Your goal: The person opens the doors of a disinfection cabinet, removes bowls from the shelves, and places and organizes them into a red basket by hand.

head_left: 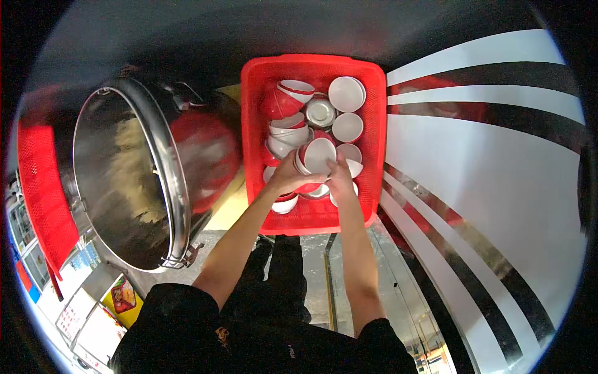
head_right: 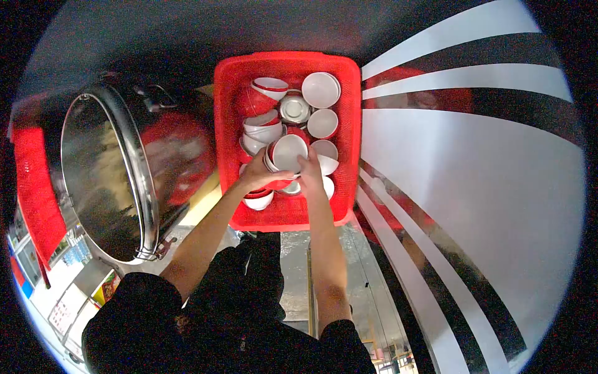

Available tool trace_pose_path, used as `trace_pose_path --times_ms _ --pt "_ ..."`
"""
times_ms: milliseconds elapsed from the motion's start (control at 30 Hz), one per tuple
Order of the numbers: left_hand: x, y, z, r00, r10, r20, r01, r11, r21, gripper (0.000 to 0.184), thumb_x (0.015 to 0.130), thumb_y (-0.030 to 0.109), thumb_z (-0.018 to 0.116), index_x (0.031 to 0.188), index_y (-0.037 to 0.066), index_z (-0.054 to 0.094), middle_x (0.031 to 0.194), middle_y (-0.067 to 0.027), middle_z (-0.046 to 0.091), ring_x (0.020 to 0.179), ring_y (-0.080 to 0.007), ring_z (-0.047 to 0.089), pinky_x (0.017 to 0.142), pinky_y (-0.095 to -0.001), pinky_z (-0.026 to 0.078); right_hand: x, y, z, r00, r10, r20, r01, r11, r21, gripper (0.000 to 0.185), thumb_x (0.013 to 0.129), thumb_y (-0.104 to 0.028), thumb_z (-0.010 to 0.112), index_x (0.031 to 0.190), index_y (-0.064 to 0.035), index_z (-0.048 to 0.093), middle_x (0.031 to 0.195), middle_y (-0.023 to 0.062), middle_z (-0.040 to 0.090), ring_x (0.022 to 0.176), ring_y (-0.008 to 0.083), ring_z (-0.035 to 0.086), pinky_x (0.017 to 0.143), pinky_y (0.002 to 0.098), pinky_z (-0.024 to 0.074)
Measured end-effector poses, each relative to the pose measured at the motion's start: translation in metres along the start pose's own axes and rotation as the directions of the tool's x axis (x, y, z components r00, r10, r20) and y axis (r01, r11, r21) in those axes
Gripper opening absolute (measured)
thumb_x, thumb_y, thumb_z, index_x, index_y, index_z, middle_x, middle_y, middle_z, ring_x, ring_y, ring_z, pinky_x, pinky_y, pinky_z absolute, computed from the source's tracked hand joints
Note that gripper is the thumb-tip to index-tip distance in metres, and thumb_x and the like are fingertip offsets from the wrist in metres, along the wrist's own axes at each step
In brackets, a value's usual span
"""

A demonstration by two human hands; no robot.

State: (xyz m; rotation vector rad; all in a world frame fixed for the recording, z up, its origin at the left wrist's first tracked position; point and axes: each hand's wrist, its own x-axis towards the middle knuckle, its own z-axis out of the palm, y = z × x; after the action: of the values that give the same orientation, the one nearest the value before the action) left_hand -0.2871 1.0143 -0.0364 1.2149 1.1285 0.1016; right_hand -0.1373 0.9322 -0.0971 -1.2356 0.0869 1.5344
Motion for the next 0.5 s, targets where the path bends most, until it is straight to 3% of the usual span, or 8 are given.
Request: trace_pose_path --times_ms 33,100,167,300,367,400,467,500 --pt "0.002 -0.012 0.003 0.996 0.086 0.002 -0.086 0.994 -0.073 0.109 0.056 0.042 0.091 0.138 -0.002 0.035 0.134 -0.0164 0.050 0.124 -0.0245 0.048 0.106 -0.0380 0.040 0.001 0.003 -0.002 0.999 -0.033 0.002 0.033 0.999 0.014 0.046 0.091 -0.001 0.047 0.135 -0.0071 0.040 0.124 0.0104 0.054 0.106 0.0230 0.059 0.082 0.0396 0.0545" --pt "0.004 -0.024 0.005 0.999 0.027 -0.045 -0.028 0.999 -0.019 0.112 0.051 0.037 0.094 0.138 -0.002 0.035 0.132 -0.0159 0.051 0.122 -0.0240 0.050 0.105 -0.0372 0.040 -0.003 0.002 0.004 0.996 -0.091 0.016 0.091 0.996 -0.005 0.046 0.090 0.000 0.047 0.134 -0.0100 0.041 0.123 0.0094 0.054 0.109 0.0218 0.057 0.090 0.0401 0.0504" --pt "-0.001 -0.017 0.001 1.000 0.029 -0.011 -0.027 0.994 0.108 0.113 0.049 0.038 0.094 0.136 -0.003 0.035 0.132 -0.0168 0.050 0.121 -0.0247 0.050 0.104 -0.0367 0.041 -0.016 -0.012 0.023 0.985 0.010 -0.174 0.011 0.993 0.121 0.045 0.090 0.000 0.047 0.134 -0.0095 0.041 0.122 0.0093 0.054 0.112 0.0212 0.055 0.095 0.0388 0.0463" --pt "0.002 -0.016 0.006 0.993 -0.026 -0.114 0.026 1.000 -0.002 0.108 0.046 0.034 0.094 0.131 -0.005 0.041 0.121 -0.0178 0.058 0.111 -0.0258 0.059 0.096 -0.0363 0.048 -0.007 0.007 0.018 0.962 -0.075 -0.261 0.114 0.984 0.137 0.049 0.092 0.001 0.045 0.140 -0.0038 0.036 0.129 0.0128 0.050 0.118 0.0252 0.051 0.099 0.0386 0.0439" --pt "-0.003 -0.013 0.006 0.992 -0.048 -0.113 0.040 0.997 -0.070 0.105 0.048 0.032 0.095 0.131 -0.005 0.041 0.120 -0.0162 0.059 0.110 -0.0239 0.059 0.094 -0.0350 0.049 0.004 0.015 0.014 0.899 -0.322 -0.298 0.323 0.945 -0.047 0.046 0.094 -0.001 0.044 0.140 -0.0043 0.036 0.132 0.0136 0.048 0.121 0.0271 0.049 0.101 0.0386 0.0399" --pt "-0.005 -0.014 0.005 0.986 -0.104 -0.128 0.092 0.992 -0.090 0.101 0.050 0.030 0.094 0.130 -0.003 0.042 0.119 -0.0151 0.060 0.109 -0.0229 0.060 0.094 -0.0346 0.049 0.009 0.009 0.015 0.897 -0.326 -0.299 0.326 0.944 -0.051 0.046 0.094 -0.001 0.044 0.140 -0.0043 0.036 0.132 0.0136 0.048 0.121 0.0271 0.049 0.101 0.0386 0.0399" --pt "-0.006 -0.025 0.001 0.983 -0.137 -0.119 0.111 0.974 -0.199 0.091 0.055 0.026 0.094 0.126 -0.001 0.045 0.116 -0.0119 0.061 0.104 -0.0201 0.061 0.092 -0.0341 0.050 0.015 -0.017 0.020 0.756 -0.585 -0.295 0.346 0.739 -0.578 0.041 0.094 -0.002 0.045 0.135 -0.0020 0.039 0.128 0.0143 0.051 0.118 0.0263 0.051 0.102 0.0373 0.0389" --pt "-0.010 -0.028 -0.002 0.985 -0.133 -0.115 0.108 0.974 -0.201 0.091 0.055 0.026 0.094 0.126 -0.001 0.045 0.116 -0.0119 0.061 0.104 -0.0201 0.061 0.092 -0.0341 0.050 0.018 -0.035 0.030 0.752 -0.589 -0.296 0.348 0.736 -0.580 0.041 0.094 -0.002 0.045 0.135 -0.0020 0.039 0.128 0.0143 0.051 0.118 0.0263 0.051 0.102 0.0373 0.0389"
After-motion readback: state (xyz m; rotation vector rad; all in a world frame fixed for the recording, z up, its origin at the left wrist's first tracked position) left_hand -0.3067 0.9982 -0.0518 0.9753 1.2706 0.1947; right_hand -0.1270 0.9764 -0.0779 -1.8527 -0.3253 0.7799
